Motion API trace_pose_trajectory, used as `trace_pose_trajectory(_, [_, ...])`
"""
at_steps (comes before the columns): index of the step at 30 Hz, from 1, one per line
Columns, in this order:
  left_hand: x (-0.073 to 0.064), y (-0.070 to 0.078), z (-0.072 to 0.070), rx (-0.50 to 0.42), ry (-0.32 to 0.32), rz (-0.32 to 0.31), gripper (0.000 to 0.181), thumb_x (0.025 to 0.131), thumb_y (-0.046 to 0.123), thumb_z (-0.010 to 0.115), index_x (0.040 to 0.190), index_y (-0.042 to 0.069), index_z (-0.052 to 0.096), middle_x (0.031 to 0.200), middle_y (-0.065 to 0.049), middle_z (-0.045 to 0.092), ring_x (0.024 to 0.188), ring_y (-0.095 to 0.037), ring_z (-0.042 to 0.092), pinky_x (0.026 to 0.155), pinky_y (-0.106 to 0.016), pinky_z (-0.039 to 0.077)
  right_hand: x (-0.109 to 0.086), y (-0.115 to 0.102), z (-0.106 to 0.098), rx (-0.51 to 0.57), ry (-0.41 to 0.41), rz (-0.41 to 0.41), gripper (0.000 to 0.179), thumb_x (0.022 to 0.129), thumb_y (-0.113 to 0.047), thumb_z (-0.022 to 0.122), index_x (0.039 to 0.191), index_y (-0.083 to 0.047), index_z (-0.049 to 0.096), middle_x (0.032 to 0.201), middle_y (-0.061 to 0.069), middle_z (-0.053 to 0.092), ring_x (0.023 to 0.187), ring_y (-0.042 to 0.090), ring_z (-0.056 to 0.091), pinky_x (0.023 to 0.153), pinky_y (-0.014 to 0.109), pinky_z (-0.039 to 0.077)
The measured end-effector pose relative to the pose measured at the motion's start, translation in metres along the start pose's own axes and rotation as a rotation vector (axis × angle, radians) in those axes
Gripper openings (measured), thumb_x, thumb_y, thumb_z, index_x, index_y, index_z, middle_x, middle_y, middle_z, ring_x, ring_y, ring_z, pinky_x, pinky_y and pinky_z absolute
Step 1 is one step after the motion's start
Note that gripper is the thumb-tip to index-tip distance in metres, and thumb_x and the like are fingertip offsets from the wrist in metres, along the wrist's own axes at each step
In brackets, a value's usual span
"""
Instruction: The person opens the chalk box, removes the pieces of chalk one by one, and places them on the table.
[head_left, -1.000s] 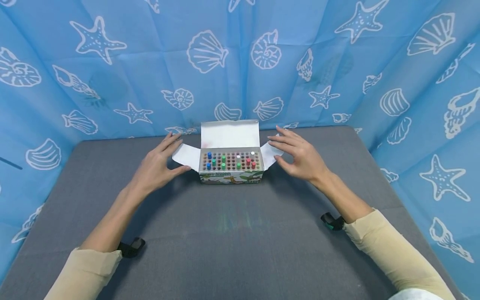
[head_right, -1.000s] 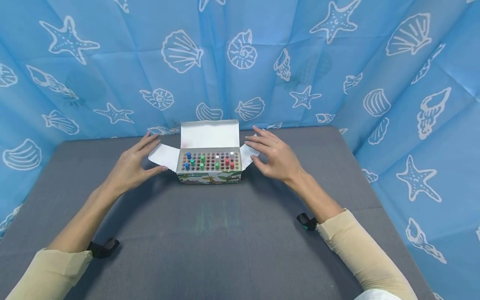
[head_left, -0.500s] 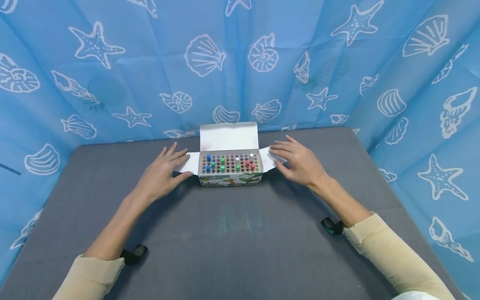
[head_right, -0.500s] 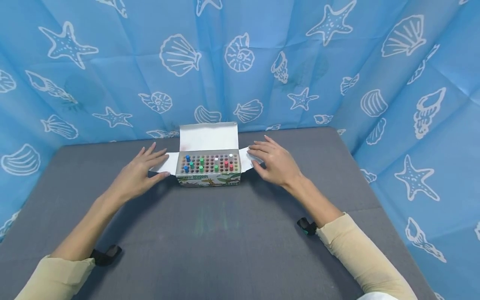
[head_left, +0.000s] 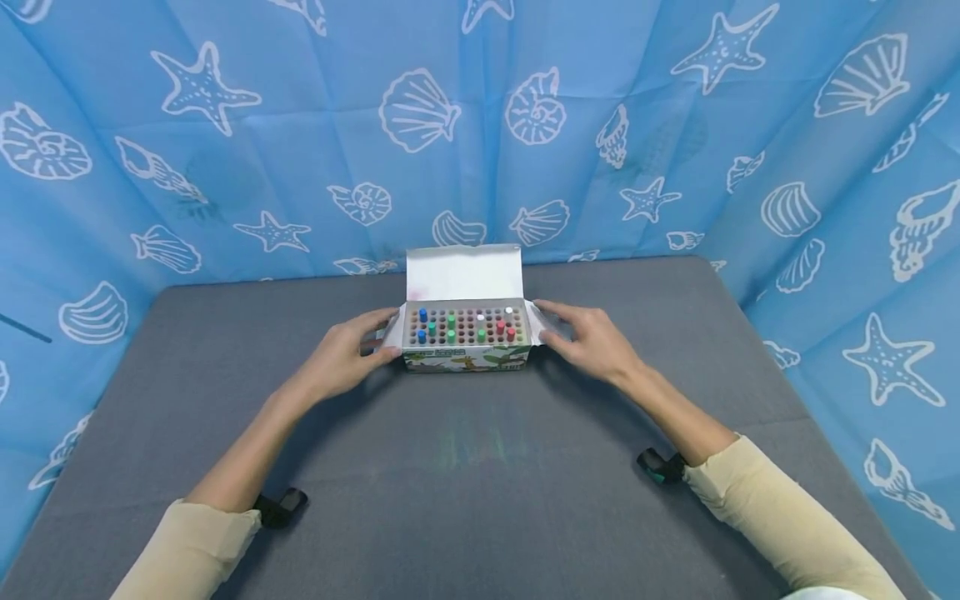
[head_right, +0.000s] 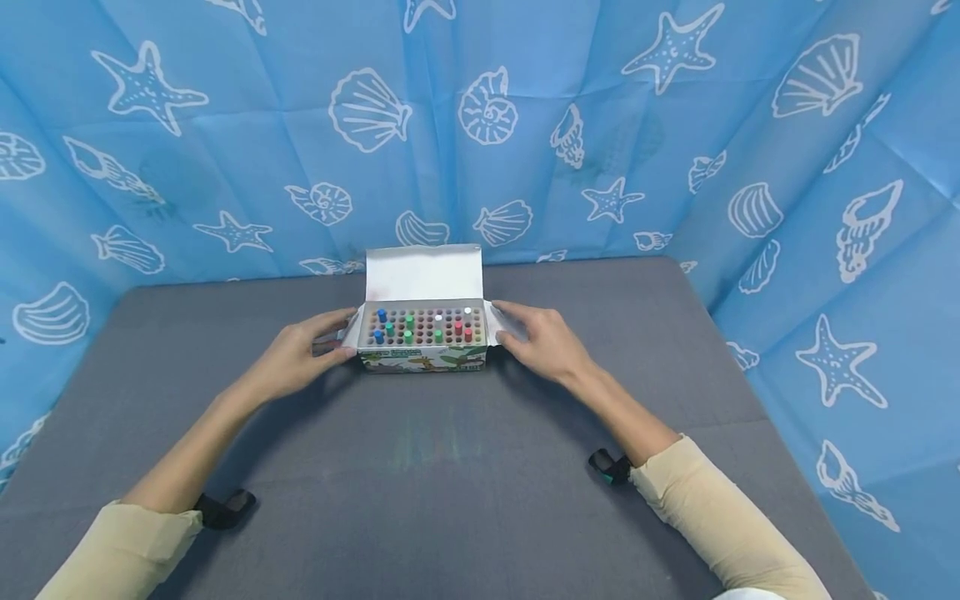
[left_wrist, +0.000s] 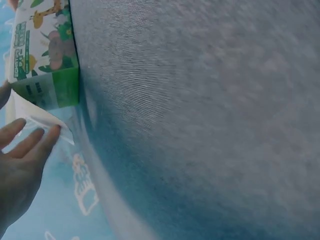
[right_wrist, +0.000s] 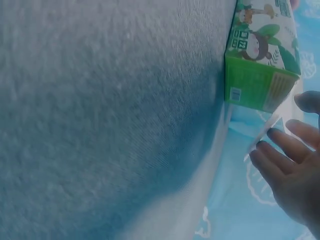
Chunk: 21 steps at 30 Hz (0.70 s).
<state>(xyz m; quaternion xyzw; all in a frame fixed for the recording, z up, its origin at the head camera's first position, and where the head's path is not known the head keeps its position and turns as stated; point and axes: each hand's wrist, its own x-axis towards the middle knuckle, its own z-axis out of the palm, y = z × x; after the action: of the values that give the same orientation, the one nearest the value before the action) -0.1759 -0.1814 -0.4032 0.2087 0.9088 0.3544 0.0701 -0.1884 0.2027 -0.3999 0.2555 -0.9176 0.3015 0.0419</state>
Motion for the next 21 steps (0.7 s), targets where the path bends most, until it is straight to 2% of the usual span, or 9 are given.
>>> trace_pose_trajectory(1, [0.001,0.000,0.000,-0.023,-0.012,-0.006,0.073,0.097,0.024,0.068,0.156,0.006,0.030,0.157,-0.023,0.031,0.128,-0.043,0.052,0.100,-0.047,0.054,0.000,-0.001,0.001,0.018,-0.014,0.017,0.049,0.097,-0.020,0.067,0.142,-0.005,0.055,0.122,0.024,0.066,0.085,0.038,0.069,0.081,0.048,0.058])
trace_pose_trajectory(3, [0.002,0.001,0.001,-0.063,-0.036,-0.020,0.078,0.097,0.025,0.068,0.158,0.006,0.024,0.159,-0.024,0.026,0.130,-0.045,0.049,0.101,-0.049,0.052,-0.001,-0.001,0.001,0.049,-0.029,0.044,0.049,0.097,-0.019,0.067,0.143,-0.005,0.054,0.123,0.024,0.065,0.100,0.041,0.068,0.086,0.051,0.058])
trace_pose_trajectory(4, [0.003,0.002,0.001,-0.081,-0.047,-0.023,0.080,0.097,0.025,0.067,0.158,0.006,0.021,0.159,-0.024,0.024,0.131,-0.045,0.047,0.102,-0.050,0.051,-0.001,-0.002,0.002,0.065,-0.030,0.051,0.050,0.097,-0.018,0.067,0.143,-0.005,0.054,0.132,0.023,0.061,0.110,0.043,0.064,0.093,0.053,0.056])
trace_pose_trajectory(7, [0.006,0.003,0.004,-0.130,-0.068,-0.022,0.082,0.098,0.025,0.066,0.159,0.005,0.016,0.160,-0.025,0.022,0.133,-0.044,0.046,0.104,-0.049,0.050,-0.001,-0.004,0.003,0.129,-0.048,0.066,0.050,0.097,-0.016,0.067,0.144,-0.004,0.052,0.137,0.022,0.057,0.112,0.041,0.063,0.098,0.053,0.054])
trace_pose_trajectory(12, [0.008,0.003,0.010,-0.179,-0.072,0.000,0.082,0.099,0.023,0.064,0.160,0.005,0.011,0.160,-0.024,0.021,0.137,-0.042,0.041,0.107,-0.047,0.047,-0.001,-0.005,0.007,0.203,-0.076,0.066,0.051,0.099,-0.013,0.064,0.146,-0.002,0.048,0.143,0.022,0.052,0.113,0.039,0.064,0.097,0.047,0.056])
trace_pose_trajectory(15, [0.008,0.003,0.012,-0.156,-0.053,-0.009,0.082,0.099,0.025,0.064,0.160,0.005,0.012,0.160,-0.024,0.021,0.137,-0.043,0.040,0.108,-0.050,0.046,-0.002,-0.004,0.009,0.201,-0.066,0.059,0.050,0.099,-0.012,0.063,0.146,-0.001,0.048,0.144,0.022,0.051,0.112,0.039,0.064,0.096,0.048,0.056])
trace_pose_trajectory(21, [0.006,0.008,0.011,-0.072,0.009,-0.041,0.082,0.097,0.028,0.067,0.159,0.005,0.018,0.158,-0.025,0.027,0.134,-0.044,0.043,0.106,-0.056,0.047,0.000,-0.005,0.005,0.109,0.020,0.007,0.046,0.096,-0.011,0.066,0.140,-0.001,0.055,0.138,0.022,0.056,0.111,0.040,0.064,0.094,0.052,0.057])
